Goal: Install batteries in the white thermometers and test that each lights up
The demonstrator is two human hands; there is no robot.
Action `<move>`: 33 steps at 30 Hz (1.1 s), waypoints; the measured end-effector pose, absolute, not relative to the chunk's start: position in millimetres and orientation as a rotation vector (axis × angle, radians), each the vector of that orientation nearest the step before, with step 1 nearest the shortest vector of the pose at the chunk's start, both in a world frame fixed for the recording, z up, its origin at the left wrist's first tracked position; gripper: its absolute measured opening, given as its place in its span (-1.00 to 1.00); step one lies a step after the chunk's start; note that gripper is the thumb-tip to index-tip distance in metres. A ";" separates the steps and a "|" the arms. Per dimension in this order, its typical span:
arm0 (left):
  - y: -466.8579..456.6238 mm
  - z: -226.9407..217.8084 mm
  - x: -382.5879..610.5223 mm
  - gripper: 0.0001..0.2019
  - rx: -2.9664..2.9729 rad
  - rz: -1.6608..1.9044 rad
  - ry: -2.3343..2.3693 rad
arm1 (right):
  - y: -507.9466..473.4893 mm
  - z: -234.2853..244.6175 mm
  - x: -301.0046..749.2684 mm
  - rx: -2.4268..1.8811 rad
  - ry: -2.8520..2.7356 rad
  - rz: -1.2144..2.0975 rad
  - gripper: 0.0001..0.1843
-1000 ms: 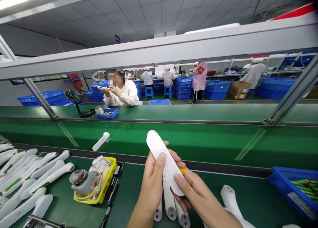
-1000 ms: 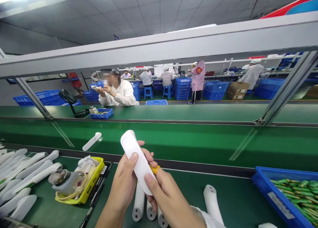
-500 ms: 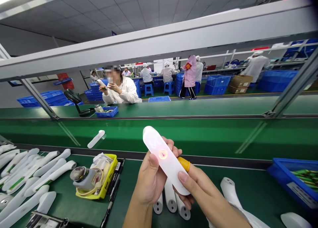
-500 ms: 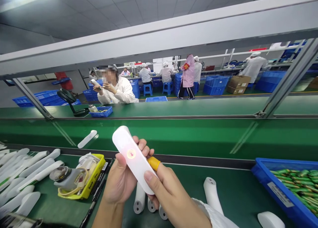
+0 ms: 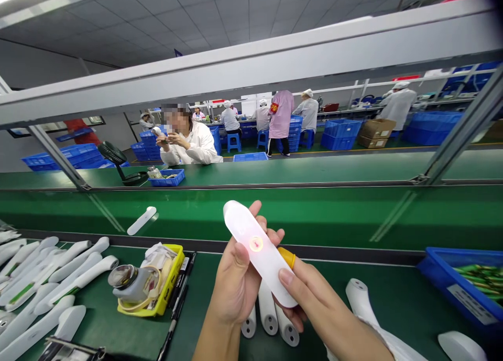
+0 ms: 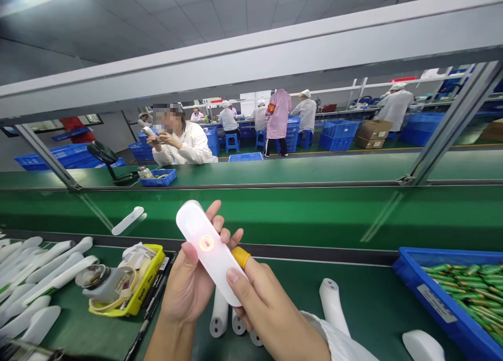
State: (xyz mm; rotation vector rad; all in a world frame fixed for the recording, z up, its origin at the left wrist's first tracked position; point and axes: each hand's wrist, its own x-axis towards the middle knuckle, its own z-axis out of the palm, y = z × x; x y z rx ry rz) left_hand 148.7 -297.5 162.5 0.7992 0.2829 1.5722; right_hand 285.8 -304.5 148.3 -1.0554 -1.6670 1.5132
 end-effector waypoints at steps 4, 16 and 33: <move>-296.5 159.4 150.7 -0.46 0.824 1.521 0.279 | -301.1 151.1 281.6 -0.907 -1.713 1.307 -0.57; -285.2 149.8 156.9 -0.52 1.110 1.377 0.824 | -281.4 157.5 295.2 -0.970 -1.828 0.982 -0.61; -179.4 61.3 90.4 -0.40 1.447 0.884 2.022 | -277.5 92.6 602.9 -2.496 -1.799 0.379 -0.67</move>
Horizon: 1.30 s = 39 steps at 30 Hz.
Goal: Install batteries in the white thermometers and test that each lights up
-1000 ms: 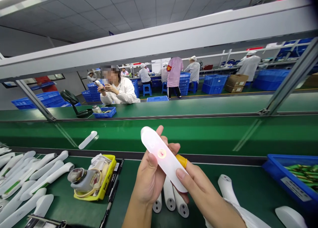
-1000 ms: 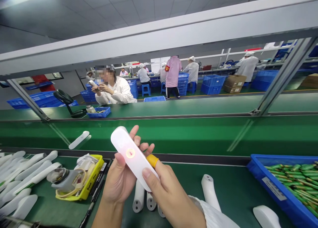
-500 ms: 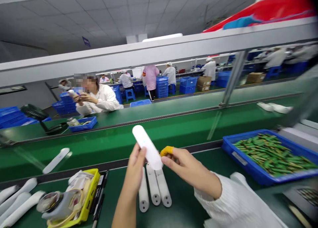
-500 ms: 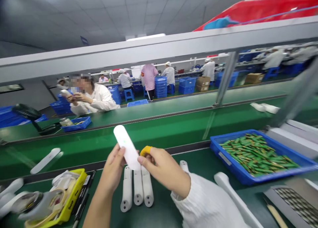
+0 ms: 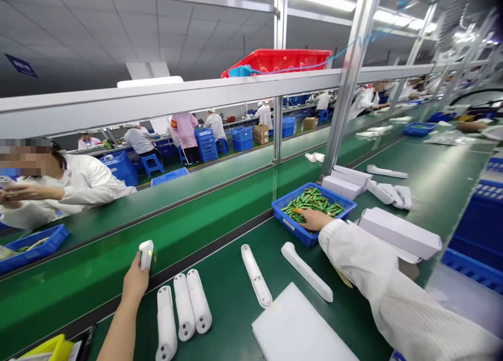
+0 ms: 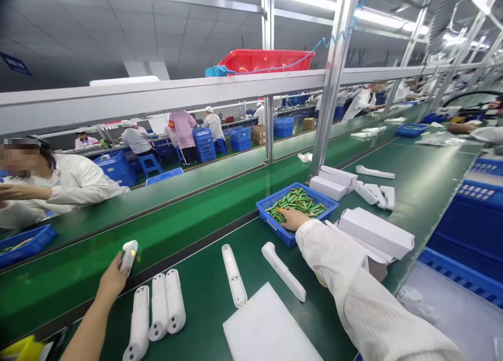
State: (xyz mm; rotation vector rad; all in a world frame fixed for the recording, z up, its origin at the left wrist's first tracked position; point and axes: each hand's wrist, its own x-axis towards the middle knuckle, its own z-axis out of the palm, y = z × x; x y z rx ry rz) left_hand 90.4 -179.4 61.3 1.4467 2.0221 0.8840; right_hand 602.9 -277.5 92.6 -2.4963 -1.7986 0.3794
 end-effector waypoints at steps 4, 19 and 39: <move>-181.8 78.1 123.0 -0.45 1.775 0.889 2.045 | -272.0 79.4 607.0 -2.428 -1.779 0.395 -0.71; -300.5 47.2 315.0 -0.89 2.061 0.465 1.382 | -273.5 83.1 620.3 -1.986 -1.159 0.380 -0.73; -294.3 157.5 177.0 -0.76 0.583 1.216 0.407 | -305.4 186.3 348.9 -0.904 -1.300 1.271 -0.57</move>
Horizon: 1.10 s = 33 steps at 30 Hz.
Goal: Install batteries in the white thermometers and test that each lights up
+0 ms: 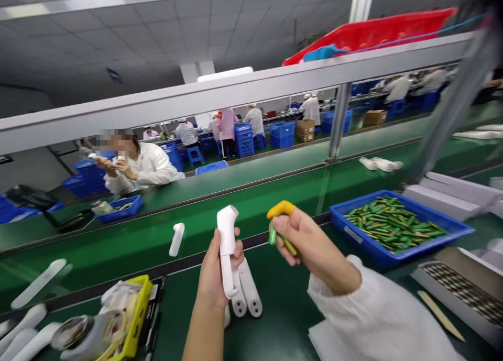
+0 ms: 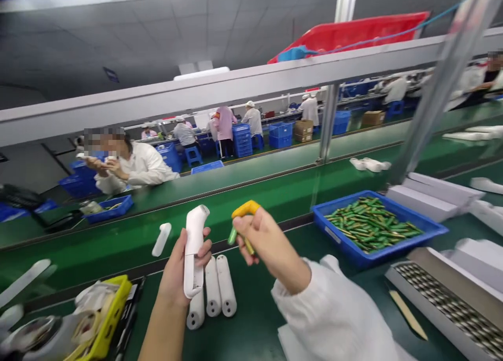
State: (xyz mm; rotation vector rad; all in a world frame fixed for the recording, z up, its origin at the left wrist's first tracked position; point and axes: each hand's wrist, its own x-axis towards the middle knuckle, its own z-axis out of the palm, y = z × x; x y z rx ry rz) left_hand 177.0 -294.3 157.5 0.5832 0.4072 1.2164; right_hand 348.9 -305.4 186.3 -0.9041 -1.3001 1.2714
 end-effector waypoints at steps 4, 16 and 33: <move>-299.3 168.7 171.3 -0.72 0.467 1.390 0.334 | -325.0 168.3 291.2 -0.821 -1.481 1.167 -0.70; -303.1 170.8 167.2 -0.60 0.553 1.669 0.235 | -321.8 155.0 281.3 -0.779 -2.221 0.497 -0.78; -294.9 168.0 163.1 -0.59 0.543 1.751 0.236 | -308.6 173.9 298.4 -0.702 -1.384 1.593 -0.66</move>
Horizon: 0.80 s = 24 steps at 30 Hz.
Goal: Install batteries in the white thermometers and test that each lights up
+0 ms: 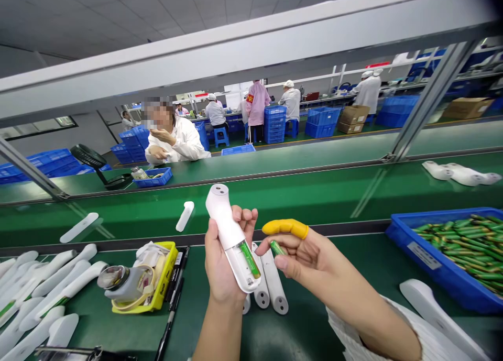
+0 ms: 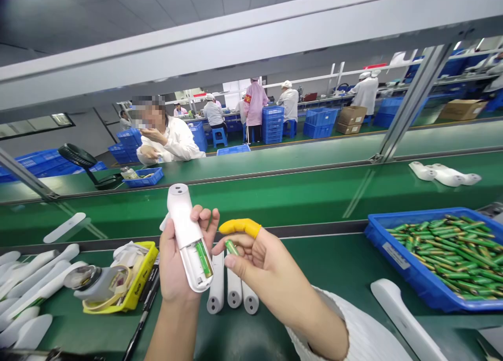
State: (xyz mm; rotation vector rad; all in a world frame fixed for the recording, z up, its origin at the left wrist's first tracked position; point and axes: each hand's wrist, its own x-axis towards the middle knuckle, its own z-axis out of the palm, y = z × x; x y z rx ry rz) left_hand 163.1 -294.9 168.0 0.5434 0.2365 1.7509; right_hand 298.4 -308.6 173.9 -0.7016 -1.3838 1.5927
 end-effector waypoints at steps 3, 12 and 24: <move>-296.1 166.5 163.4 -0.59 0.608 1.746 0.204 | -309.0 176.5 296.7 -0.657 -1.379 1.598 -0.72; -301.1 166.1 169.3 -0.62 0.662 1.750 0.247 | -314.2 172.9 297.9 -0.728 -1.697 1.183 -0.85; -308.0 161.9 177.3 -0.65 0.755 1.892 0.444 | -317.6 156.5 285.3 -0.660 -1.796 0.731 -0.51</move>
